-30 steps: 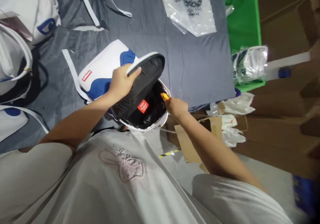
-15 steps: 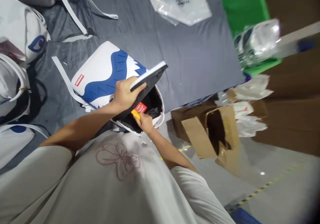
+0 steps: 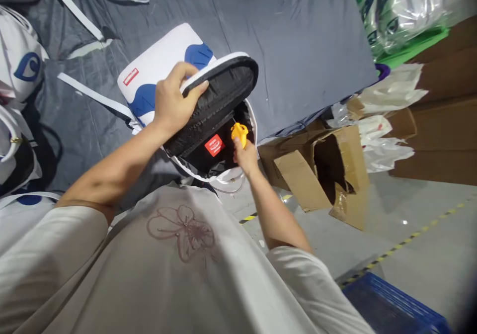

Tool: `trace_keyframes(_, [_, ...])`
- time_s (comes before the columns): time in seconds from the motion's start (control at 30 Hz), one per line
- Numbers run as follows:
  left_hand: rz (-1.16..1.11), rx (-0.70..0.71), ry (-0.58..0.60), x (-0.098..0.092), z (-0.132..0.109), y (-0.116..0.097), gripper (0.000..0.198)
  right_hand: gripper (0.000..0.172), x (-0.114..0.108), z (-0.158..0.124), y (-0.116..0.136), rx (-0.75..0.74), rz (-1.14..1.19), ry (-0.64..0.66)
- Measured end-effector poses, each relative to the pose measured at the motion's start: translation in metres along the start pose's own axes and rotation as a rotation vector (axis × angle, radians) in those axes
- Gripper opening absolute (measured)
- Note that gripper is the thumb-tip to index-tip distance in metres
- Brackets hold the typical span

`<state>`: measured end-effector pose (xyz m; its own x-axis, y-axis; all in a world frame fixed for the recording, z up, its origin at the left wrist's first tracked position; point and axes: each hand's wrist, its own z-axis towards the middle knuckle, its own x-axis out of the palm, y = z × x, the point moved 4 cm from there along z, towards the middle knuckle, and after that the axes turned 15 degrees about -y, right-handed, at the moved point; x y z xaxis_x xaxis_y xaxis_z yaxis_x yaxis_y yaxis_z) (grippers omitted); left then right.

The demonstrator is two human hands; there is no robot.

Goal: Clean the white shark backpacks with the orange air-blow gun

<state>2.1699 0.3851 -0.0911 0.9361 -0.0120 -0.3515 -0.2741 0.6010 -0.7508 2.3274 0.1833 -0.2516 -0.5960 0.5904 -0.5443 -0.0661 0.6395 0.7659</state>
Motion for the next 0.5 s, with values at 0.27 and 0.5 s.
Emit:
trace_keyframes(0.27, [0.129, 0.168, 0.078, 0.002, -0.005, -0.018, 0.032, 0.055, -0.021, 0.009, 0.012, 0.312, 0.081, 0.67])
trace_keyframes(0.5, [0.187, -0.027, -0.027, 0.011, -0.002, 0.009, 0.019, 0.047, -0.004, 0.034, 0.035, -0.457, -0.332, 0.397])
